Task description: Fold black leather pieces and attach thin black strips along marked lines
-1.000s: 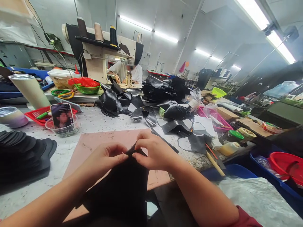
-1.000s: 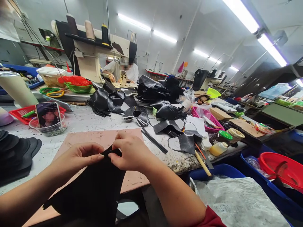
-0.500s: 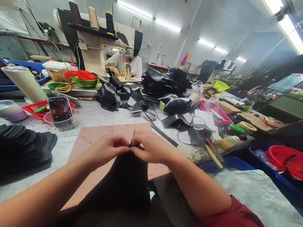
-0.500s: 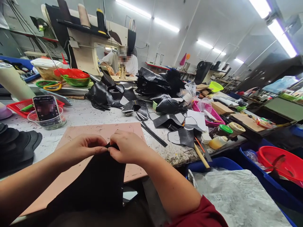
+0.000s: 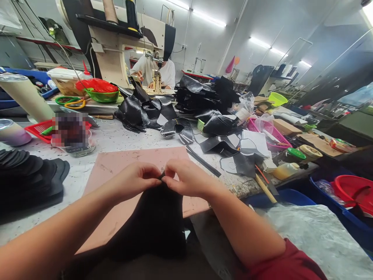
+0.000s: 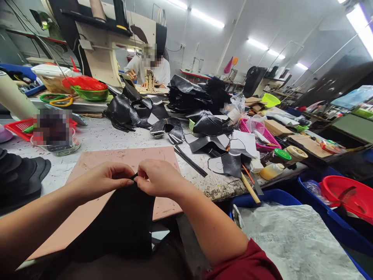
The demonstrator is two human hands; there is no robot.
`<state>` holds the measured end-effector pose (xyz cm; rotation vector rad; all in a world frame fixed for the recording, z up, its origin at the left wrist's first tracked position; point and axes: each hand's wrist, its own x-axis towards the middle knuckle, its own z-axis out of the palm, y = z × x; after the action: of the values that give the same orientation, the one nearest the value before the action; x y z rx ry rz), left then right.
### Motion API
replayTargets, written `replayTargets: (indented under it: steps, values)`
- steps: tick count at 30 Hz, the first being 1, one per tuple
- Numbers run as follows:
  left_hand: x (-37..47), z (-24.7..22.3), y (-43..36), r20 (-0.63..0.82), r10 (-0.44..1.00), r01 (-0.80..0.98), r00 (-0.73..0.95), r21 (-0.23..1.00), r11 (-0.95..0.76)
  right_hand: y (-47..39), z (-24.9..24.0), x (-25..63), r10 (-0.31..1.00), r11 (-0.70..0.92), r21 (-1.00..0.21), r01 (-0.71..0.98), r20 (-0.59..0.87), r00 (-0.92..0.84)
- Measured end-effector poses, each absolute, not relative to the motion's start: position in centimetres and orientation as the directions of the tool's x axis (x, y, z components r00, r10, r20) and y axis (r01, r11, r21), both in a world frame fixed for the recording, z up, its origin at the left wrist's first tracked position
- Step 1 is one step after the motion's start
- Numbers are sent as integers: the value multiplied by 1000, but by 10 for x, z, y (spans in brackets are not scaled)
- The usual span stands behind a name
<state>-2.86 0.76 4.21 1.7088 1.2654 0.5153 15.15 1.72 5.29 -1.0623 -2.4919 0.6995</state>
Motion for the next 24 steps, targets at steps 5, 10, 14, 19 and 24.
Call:
replayTargets:
  steps: [5,10,14,19,24]
  values:
    - [-32,37,10,-207,881,507,425,861,-43,19,47,154,733,576,-614,540,97,-673]
    - [-33,35,13,-234,848,521,475,852,-57,20,43,154,775,534,-613,582,80,-627]
    - [-27,38,12,-257,833,570,490,818,-83,18,41,154,785,538,-566,624,68,-616]
    - [-23,38,11,-180,885,606,430,784,-135,15,28,152,786,599,-526,604,243,-568]
    - [-25,25,11,-140,925,537,353,840,-78,19,15,145,924,380,-703,602,316,-215]
